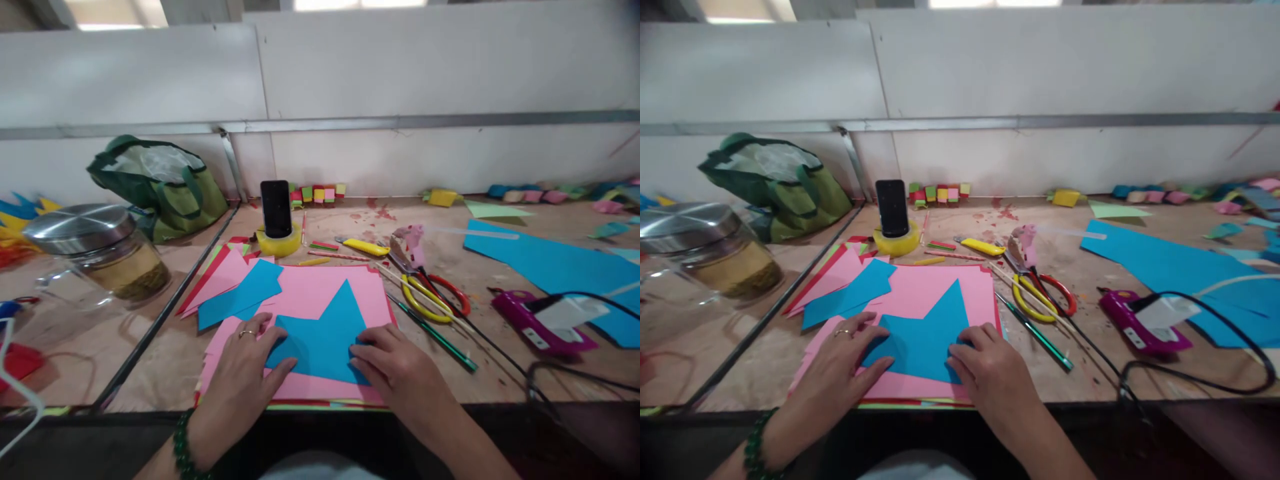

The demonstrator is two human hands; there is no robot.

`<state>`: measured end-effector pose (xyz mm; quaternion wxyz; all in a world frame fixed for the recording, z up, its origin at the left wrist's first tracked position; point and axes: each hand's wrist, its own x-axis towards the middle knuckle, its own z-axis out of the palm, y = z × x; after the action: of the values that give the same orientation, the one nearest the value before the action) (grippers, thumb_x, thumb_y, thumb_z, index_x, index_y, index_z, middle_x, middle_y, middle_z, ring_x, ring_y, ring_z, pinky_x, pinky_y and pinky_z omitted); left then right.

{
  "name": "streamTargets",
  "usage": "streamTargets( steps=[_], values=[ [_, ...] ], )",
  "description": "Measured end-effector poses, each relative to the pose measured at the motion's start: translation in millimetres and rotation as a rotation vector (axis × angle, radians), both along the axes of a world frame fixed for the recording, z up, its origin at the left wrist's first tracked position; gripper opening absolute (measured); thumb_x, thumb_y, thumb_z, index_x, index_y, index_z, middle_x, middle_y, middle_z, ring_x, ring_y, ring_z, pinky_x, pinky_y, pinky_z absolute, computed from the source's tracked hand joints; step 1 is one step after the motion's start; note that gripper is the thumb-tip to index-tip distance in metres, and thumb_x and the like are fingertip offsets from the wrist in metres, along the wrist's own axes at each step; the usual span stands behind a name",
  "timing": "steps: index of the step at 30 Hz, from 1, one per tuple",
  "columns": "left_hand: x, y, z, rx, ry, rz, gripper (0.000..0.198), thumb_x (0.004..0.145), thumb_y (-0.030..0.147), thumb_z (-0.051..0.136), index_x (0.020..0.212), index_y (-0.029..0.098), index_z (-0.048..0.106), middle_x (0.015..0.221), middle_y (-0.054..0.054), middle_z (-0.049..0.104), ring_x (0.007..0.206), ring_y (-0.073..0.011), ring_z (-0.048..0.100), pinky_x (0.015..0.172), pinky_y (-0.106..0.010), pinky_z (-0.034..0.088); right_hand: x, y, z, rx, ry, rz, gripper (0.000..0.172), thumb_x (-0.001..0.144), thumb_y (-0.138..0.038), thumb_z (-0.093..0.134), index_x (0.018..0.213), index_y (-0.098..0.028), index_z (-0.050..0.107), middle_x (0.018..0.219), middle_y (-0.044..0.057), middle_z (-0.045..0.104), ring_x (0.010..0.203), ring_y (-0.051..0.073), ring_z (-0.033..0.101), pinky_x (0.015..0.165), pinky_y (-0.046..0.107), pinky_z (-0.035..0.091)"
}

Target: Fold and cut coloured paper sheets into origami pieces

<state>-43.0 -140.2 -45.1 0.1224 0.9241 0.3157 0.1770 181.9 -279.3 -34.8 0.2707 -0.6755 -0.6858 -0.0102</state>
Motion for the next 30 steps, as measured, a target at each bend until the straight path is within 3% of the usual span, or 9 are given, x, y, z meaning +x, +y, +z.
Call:
streamTargets(
  steps=[4,8,11,13,17,20,22,26,30],
  values=[
    [3.9,4.7,0.0,-0.014,0.023,0.040,0.066,0.083,0.047,0.061,0.139,0.020,0.041,0.132,-0.014,0.051,0.124,-0.0329,0.045,0.102,-0.051,0.039,1.5,-0.3,-6.2,0.033,0.004,-0.001,0.015,0.089,-0.018,0.056,0.092,-0.022,0.070,0.094,0.007,0.067,0.088,0.022,0.061,0.072,0.035,0.054],
    [6.6,8.7,2.1,-0.138,0.050,0.095,0.083,0.079,0.046,0.065,0.148,0.022,0.026,0.130,-0.013,0.053,0.119,-0.0325,0.050,0.095,-0.047,0.044,3.0,-1.6,-10.9,0.029,0.045,-0.077,0.009,0.084,-0.020,0.064,0.092,-0.020,0.065,0.105,0.010,0.065,0.097,0.024,0.062,0.079,0.038,0.055],
    [9.5,11.1,5.7,-0.235,0.069,0.135,0.085,0.075,0.047,0.067,0.147,0.022,0.029,0.121,-0.011,0.058,0.112,-0.0318,0.055,0.089,-0.043,0.047,5.7,-2.1,-14.1,0.032,0.013,-0.170,0.039,0.077,-0.025,0.072,0.112,-0.016,0.058,0.118,0.015,0.060,0.108,0.028,0.058,0.088,0.044,0.054],
    [12.2,11.8,8.9,-0.326,0.060,0.140,0.082,0.075,0.043,0.066,0.146,0.021,0.032,0.105,-0.007,0.063,0.097,-0.0269,0.060,0.080,-0.037,0.049,7.7,-1.9,-15.4,0.020,-0.004,-0.182,0.058,0.075,-0.030,0.073,0.126,-0.013,0.051,0.122,0.017,0.059,0.112,0.029,0.057,0.091,0.045,0.053],
    [14.7,9.7,15.7,-0.448,-0.120,0.121,0.065,0.078,0.032,0.061,0.138,0.019,0.043,0.074,0.003,0.058,0.063,-0.0152,0.056,0.059,-0.026,0.047,10.0,-1.2,-15.0,-0.013,0.046,-0.194,0.063,0.075,-0.032,0.073,0.131,-0.015,0.048,0.122,0.016,0.060,0.112,0.029,0.058,0.092,0.045,0.053],
    [9.6,6.5,19.4,-0.374,-0.324,0.046,0.031,0.080,0.031,0.063,0.108,0.021,0.065,0.075,0.001,0.060,0.067,-0.0151,0.057,0.062,-0.025,0.047,9.5,-1.5,-12.7,-0.015,0.127,-0.206,0.064,0.075,-0.032,0.073,0.132,-0.017,0.048,0.123,0.015,0.060,0.114,0.029,0.057,0.094,0.046,0.051],
    [3.9,4.8,20.2,-0.335,-0.416,-0.060,0.010,0.082,0.026,0.061,0.087,0.021,0.069,0.076,-0.001,0.063,0.072,-0.0161,0.059,0.065,-0.025,0.048,8.5,-2.1,-10.6,-0.002,0.208,-0.206,0.065,0.075,-0.031,0.073,0.133,-0.019,0.047,0.124,0.013,0.060,0.114,0.028,0.057,0.095,0.045,0.050],
    [-6.0,2.8,18.4,-0.314,-0.531,-0.170,0.015,0.083,0.013,0.057,0.083,0.022,0.069,0.076,-0.002,0.064,0.073,-0.0160,0.059,0.065,-0.025,0.048,6.9,-2.2,-4.2,-0.050,0.477,-0.265,0.062,0.072,-0.030,0.073,0.130,-0.021,0.051,0.107,0.007,0.068,0.089,0.021,0.064,0.080,0.036,0.055],
    [-9.9,0.4,16.0,-0.333,-0.554,-0.182,0.013,0.084,0.012,0.059,0.085,0.023,0.068,0.078,-0.001,0.063,0.074,-0.0149,0.059,0.066,-0.023,0.048,6.1,-0.5,6.0,-0.074,0.754,-0.263,0.047,0.073,-0.027,0.069,0.118,-0.020,0.060,0.079,0.000,0.069,0.063,0.014,0.059,0.060,0.027,0.051]
  ],
)
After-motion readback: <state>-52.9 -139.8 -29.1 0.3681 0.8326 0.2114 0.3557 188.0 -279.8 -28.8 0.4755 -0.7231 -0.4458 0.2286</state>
